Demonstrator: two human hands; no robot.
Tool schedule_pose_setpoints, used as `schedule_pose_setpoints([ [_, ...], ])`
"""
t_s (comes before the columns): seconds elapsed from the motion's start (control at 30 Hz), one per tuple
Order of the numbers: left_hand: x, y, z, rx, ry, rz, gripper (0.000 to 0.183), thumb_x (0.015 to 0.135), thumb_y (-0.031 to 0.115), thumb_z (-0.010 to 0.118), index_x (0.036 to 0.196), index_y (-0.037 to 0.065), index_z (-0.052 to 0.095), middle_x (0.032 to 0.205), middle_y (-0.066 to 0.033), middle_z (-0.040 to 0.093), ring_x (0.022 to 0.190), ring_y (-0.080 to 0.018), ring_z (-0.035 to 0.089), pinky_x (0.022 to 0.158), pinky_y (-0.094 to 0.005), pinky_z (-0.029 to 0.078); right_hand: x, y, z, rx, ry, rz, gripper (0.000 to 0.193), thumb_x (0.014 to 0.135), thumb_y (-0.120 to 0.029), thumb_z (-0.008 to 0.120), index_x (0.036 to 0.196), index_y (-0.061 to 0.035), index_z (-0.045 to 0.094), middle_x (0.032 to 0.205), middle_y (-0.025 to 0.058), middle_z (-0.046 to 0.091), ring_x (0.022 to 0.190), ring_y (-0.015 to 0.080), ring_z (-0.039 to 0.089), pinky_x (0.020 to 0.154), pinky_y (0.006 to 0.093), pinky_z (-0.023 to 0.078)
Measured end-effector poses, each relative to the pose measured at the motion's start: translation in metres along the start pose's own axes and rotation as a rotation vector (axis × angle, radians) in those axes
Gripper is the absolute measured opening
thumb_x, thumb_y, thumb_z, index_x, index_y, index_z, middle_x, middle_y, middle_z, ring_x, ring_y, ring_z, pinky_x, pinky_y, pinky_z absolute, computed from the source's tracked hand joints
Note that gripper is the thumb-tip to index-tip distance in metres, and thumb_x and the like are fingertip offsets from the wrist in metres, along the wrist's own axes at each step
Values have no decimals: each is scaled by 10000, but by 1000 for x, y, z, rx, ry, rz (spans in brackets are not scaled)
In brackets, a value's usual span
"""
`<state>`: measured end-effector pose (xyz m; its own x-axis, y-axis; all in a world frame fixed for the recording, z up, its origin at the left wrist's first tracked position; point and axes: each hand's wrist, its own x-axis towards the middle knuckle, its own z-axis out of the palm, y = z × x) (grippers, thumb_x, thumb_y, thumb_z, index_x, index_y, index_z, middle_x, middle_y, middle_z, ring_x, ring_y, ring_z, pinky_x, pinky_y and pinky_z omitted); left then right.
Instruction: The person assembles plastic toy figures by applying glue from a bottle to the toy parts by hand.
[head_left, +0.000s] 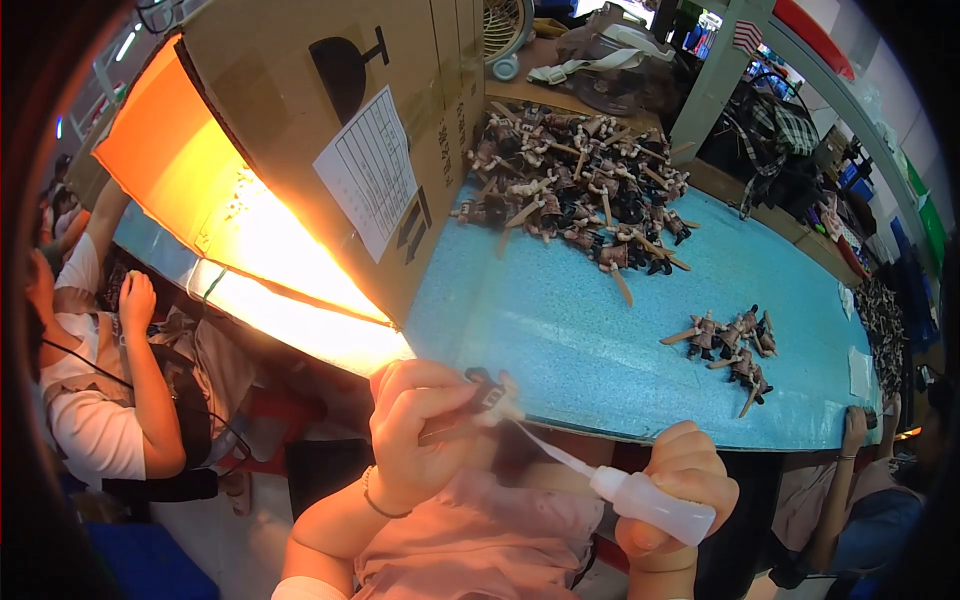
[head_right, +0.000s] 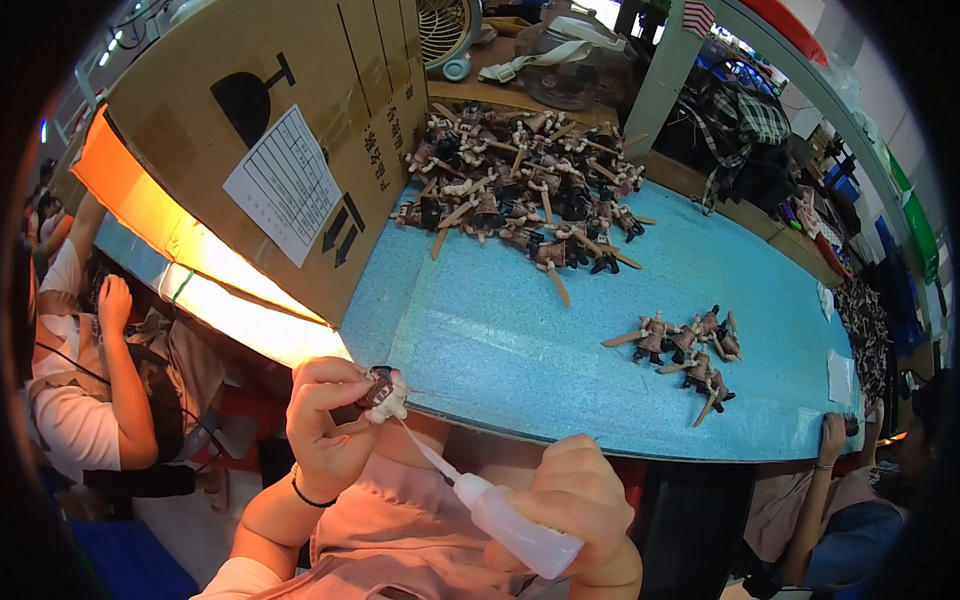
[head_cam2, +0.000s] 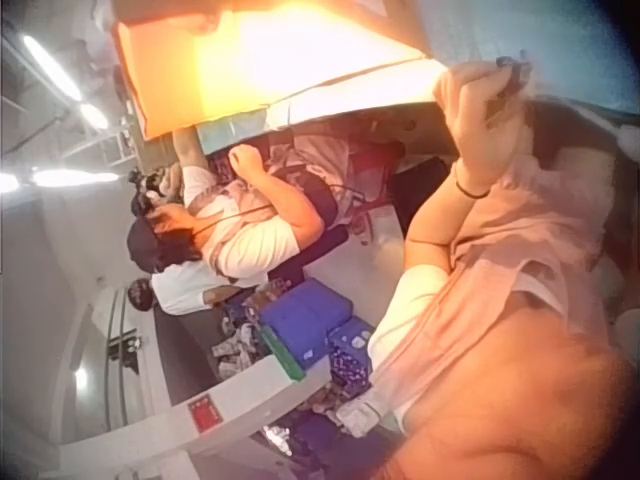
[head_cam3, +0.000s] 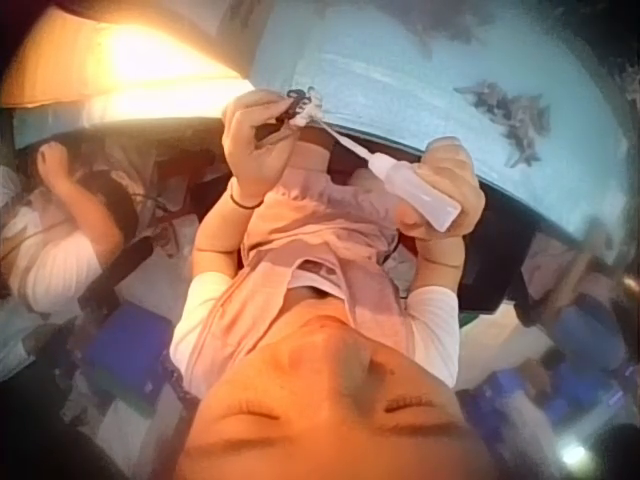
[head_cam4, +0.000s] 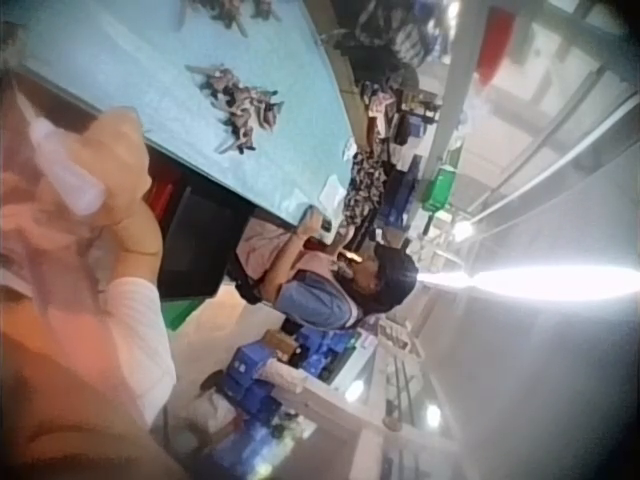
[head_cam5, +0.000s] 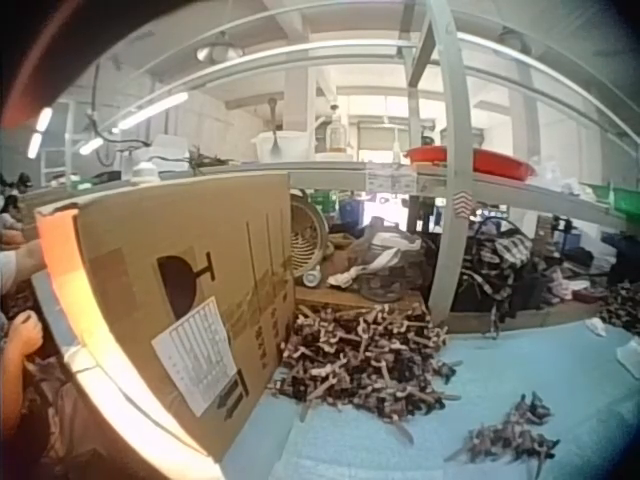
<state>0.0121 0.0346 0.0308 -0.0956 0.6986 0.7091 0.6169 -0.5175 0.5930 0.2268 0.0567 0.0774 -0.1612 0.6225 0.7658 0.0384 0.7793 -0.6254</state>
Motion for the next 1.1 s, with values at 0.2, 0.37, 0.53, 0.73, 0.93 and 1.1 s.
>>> schedule_pose_setpoints([
  [0.2, 0, 0, 2, -103, -8, -46, 352, 671, -87, 711, 957, 22, 538, 937, -103, 540, 870, -191, 543, 769, -288, 474, 1, 2, -3, -12, 84, 58, 449, 671, -444, 774, 857, -85, 578, 730, -14, 572, 635, 149, 499, 581, 285, 396],
  [0.37, -2, -1, 2, -116, -12, -51, 351, 671, -92, 713, 955, 21, 539, 947, -106, 537, 865, -189, 546, 772, -289, 476, -2, 9, -3, -112, -12, -25, 565, 784, -602, 592, 891, -78, 409, 704, 14, 412, 581, 134, 397, 545, 280, 329],
  [0.53, -1, 2, 2, -105, 1, -50, 356, 663, -88, 719, 949, 32, 543, 944, -105, 543, 862, -192, 548, 758, -288, 479, -1, 5, -8, -83, -32, -8, 501, 725, -521, 685, 880, -83, 497, 715, -4, 494, 609, 142, 443, 565, 283, 359],
  [0.73, 2, 2, 0, 2, 3, 12, 367, 636, -42, 741, 940, 46, 556, 910, -99, 562, 846, -211, 538, 733, -299, 461, 0, 8, -4, -132, -28, -63, 565, 784, -597, 595, 889, -72, 413, 690, 13, 403, 579, 132, 382, 544, 277, 321],
  [0.93, 3, 0, 1, 20, 4, 31, 358, 639, -29, 735, 942, 47, 559, 911, -102, 570, 848, -213, 533, 729, -299, 452, 4, 6, -7, -199, -78, -66, 546, 803, -583, 582, 890, -71, 415, 697, 20, 413, 581, 134, 385, 539, 279, 321],
  [1.1, 7, -2, -1, 10, 74, 22, 357, 601, -43, 722, 919, 45, 586, 870, -83, 600, 787, -207, 555, 707, -294, 433, 1, 9, 2, -24, 77, -43, 449, 687, -422, 779, 868, -62, 579, 694, 7, 530, 610, 150, 497, 553, 299, 405],
])
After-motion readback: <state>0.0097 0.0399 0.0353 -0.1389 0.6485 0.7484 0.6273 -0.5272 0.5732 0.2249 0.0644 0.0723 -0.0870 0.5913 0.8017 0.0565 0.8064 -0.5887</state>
